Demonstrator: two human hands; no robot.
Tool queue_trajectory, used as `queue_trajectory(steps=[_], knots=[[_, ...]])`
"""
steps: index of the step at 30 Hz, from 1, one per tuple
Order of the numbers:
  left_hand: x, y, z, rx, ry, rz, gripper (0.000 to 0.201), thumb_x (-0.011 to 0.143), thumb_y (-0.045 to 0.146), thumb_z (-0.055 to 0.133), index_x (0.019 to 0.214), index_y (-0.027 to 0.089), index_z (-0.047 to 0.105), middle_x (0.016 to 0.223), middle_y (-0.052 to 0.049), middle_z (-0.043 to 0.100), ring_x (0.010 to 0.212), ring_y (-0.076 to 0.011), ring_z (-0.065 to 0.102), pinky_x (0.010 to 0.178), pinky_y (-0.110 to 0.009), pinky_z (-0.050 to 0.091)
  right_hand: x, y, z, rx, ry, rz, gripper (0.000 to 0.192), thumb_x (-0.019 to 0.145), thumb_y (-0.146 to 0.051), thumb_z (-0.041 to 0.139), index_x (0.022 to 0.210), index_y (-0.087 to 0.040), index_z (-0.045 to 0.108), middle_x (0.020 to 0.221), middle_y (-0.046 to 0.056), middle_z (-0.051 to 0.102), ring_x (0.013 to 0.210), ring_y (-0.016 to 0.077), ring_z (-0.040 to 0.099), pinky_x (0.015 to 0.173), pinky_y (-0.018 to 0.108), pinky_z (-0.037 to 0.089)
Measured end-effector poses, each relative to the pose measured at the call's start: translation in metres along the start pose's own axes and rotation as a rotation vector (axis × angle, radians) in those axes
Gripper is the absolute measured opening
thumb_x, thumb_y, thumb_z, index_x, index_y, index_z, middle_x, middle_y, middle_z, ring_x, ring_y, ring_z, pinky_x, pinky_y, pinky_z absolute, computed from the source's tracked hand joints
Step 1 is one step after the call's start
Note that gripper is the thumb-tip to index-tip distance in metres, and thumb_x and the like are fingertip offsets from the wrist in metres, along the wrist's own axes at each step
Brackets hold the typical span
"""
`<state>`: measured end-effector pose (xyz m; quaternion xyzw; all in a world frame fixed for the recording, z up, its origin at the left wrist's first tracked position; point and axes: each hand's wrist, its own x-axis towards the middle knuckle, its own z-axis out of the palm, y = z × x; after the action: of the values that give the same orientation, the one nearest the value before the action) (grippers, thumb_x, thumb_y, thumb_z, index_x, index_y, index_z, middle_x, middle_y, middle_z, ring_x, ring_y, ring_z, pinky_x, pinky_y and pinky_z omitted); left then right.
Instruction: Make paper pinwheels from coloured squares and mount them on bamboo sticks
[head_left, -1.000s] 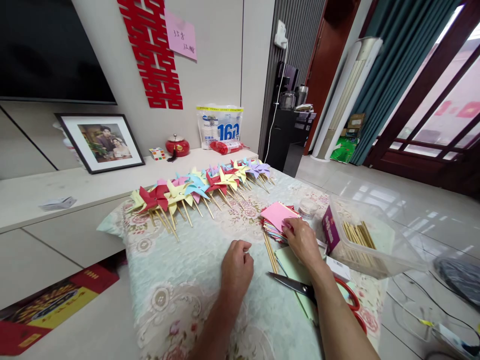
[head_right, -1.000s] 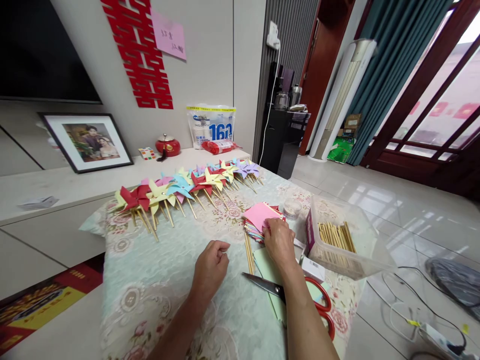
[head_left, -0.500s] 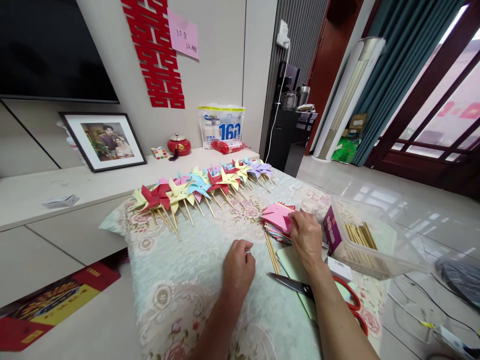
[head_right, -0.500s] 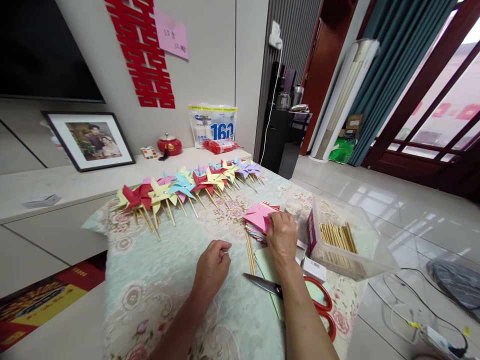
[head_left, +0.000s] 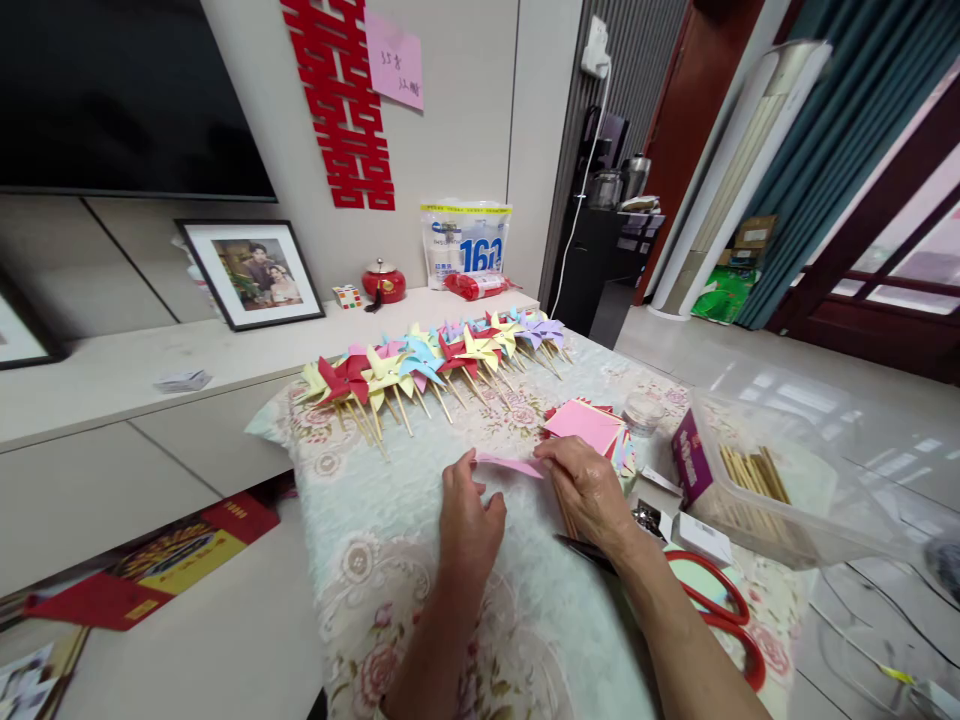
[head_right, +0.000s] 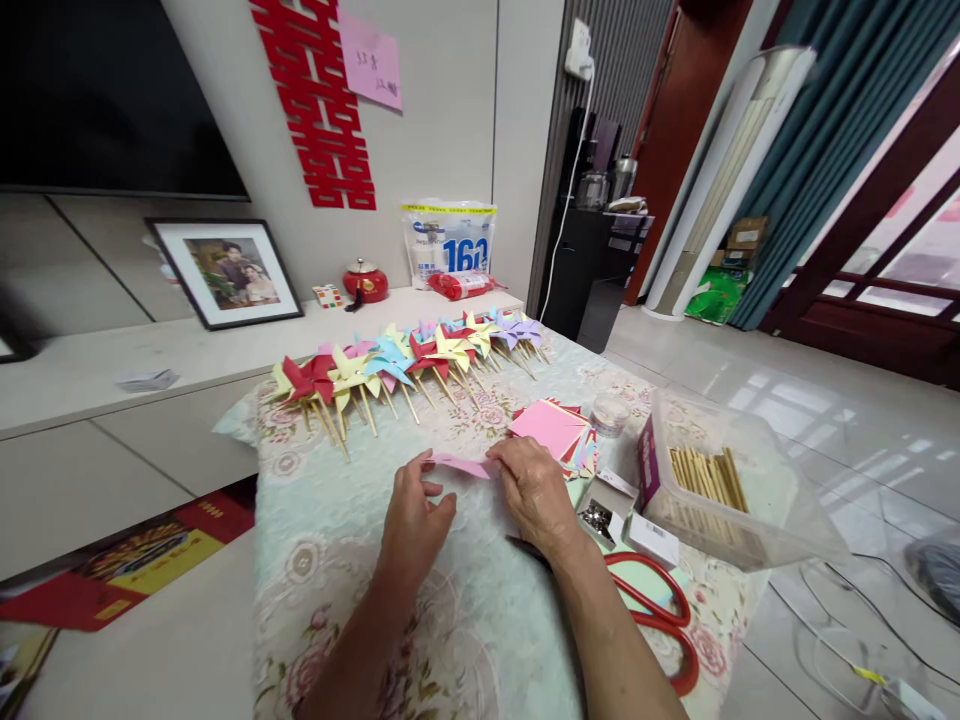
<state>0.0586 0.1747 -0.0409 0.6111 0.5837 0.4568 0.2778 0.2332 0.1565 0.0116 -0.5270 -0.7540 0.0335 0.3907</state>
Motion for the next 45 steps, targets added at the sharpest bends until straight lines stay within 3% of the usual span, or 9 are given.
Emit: queue_trajectory(steps=[5,10,13,18,23,26,31,37,45], knots=[[-0.013,-0.008,-0.032,0.120,0.004,0.107,0.080,0.070,0.007,0.065,0.145,0.017,0.040,0.129,-0.015,0.048,0.118,-0.0280,0.054,0.099,-0.043,0.049,-0.001,-0.014,0.012,0.128,-0.342,-0.019,0.028,0.098,-0.014,0.044,0.095,-0.020,0.071,0.095,0.007,0.075,0.091,0.0204,0.066,0.084,0.032,0.049],[-0.026,-0.013,-0.043,0.351,-0.077,0.227,0.040,0.075,0.017,0.069,0.115,0.023,0.068,0.129,-0.013,0.053,0.119,-0.0333,0.052,0.097,-0.048,0.045,-0.003,-0.017,0.014,0.179,-0.433,0.045,0.027,0.097,-0.016,0.047,0.096,-0.021,0.074,0.095,0.006,0.075,0.090,0.0197,0.067,0.083,0.030,0.049],[-0.027,-0.013,-0.042,0.427,-0.119,0.225,0.023,0.077,0.016,0.068,0.098,0.025,0.072,0.122,-0.010,0.061,0.117,-0.0327,0.053,0.091,-0.045,0.044,-0.004,-0.016,0.014,0.191,-0.443,0.073,0.027,0.097,-0.017,0.048,0.098,-0.022,0.074,0.096,0.004,0.075,0.091,0.0193,0.068,0.083,0.030,0.049],[-0.021,-0.013,-0.040,0.428,-0.140,0.238,0.017,0.080,0.013,0.063,0.091,0.023,0.071,0.115,-0.008,0.067,0.115,-0.0301,0.054,0.090,-0.043,0.041,-0.006,-0.011,0.016,0.188,-0.435,0.113,0.023,0.093,-0.021,0.059,0.112,-0.019,0.071,0.108,0.007,0.075,0.099,0.0214,0.068,0.087,0.031,0.049],[-0.021,-0.012,-0.040,0.406,-0.128,0.253,0.013,0.087,0.016,0.059,0.086,0.022,0.070,0.105,-0.006,0.071,0.106,-0.0266,0.058,0.087,-0.041,0.041,-0.008,-0.005,0.017,0.094,-0.436,0.039,0.053,0.080,-0.026,0.076,0.131,-0.018,0.063,0.117,0.010,0.073,0.108,0.0277,0.062,0.095,0.039,0.046],[-0.022,-0.014,-0.041,0.398,-0.091,0.253,0.012,0.088,0.018,0.058,0.084,0.022,0.069,0.102,-0.005,0.071,0.103,-0.0263,0.058,0.086,-0.040,0.042,-0.008,-0.003,0.018,0.075,-0.445,0.026,0.058,0.080,-0.018,0.073,0.136,-0.018,0.058,0.115,0.010,0.073,0.108,0.0282,0.061,0.094,0.041,0.044],[-0.022,-0.019,-0.041,0.425,-0.033,0.268,0.015,0.090,0.023,0.056,0.081,0.020,0.067,0.099,-0.006,0.071,0.100,-0.0260,0.058,0.086,-0.039,0.044,-0.008,-0.004,0.022,0.094,-0.422,0.084,0.048,0.089,-0.014,0.058,0.137,-0.014,0.056,0.102,0.011,0.074,0.096,0.0259,0.064,0.089,0.040,0.046],[-0.022,-0.010,-0.041,0.569,-0.009,0.164,0.018,0.092,0.030,0.055,0.084,0.020,0.067,0.102,-0.008,0.069,0.104,-0.0285,0.057,0.084,-0.041,0.041,-0.008,-0.008,0.034,0.082,-0.343,0.185,0.046,0.091,-0.017,0.056,0.137,-0.011,0.055,0.093,0.008,0.073,0.087,0.0240,0.064,0.083,0.037,0.047],[-0.018,0.002,-0.037,0.689,-0.026,0.040,0.016,0.090,0.031,0.058,0.092,0.020,0.068,0.108,-0.009,0.065,0.108,-0.0303,0.054,0.085,-0.042,0.039,-0.005,-0.019,0.045,-0.119,-0.345,0.247,0.047,0.089,-0.018,0.059,0.135,-0.009,0.056,0.107,0.014,0.072,0.099,0.0273,0.063,0.088,0.036,0.045]])
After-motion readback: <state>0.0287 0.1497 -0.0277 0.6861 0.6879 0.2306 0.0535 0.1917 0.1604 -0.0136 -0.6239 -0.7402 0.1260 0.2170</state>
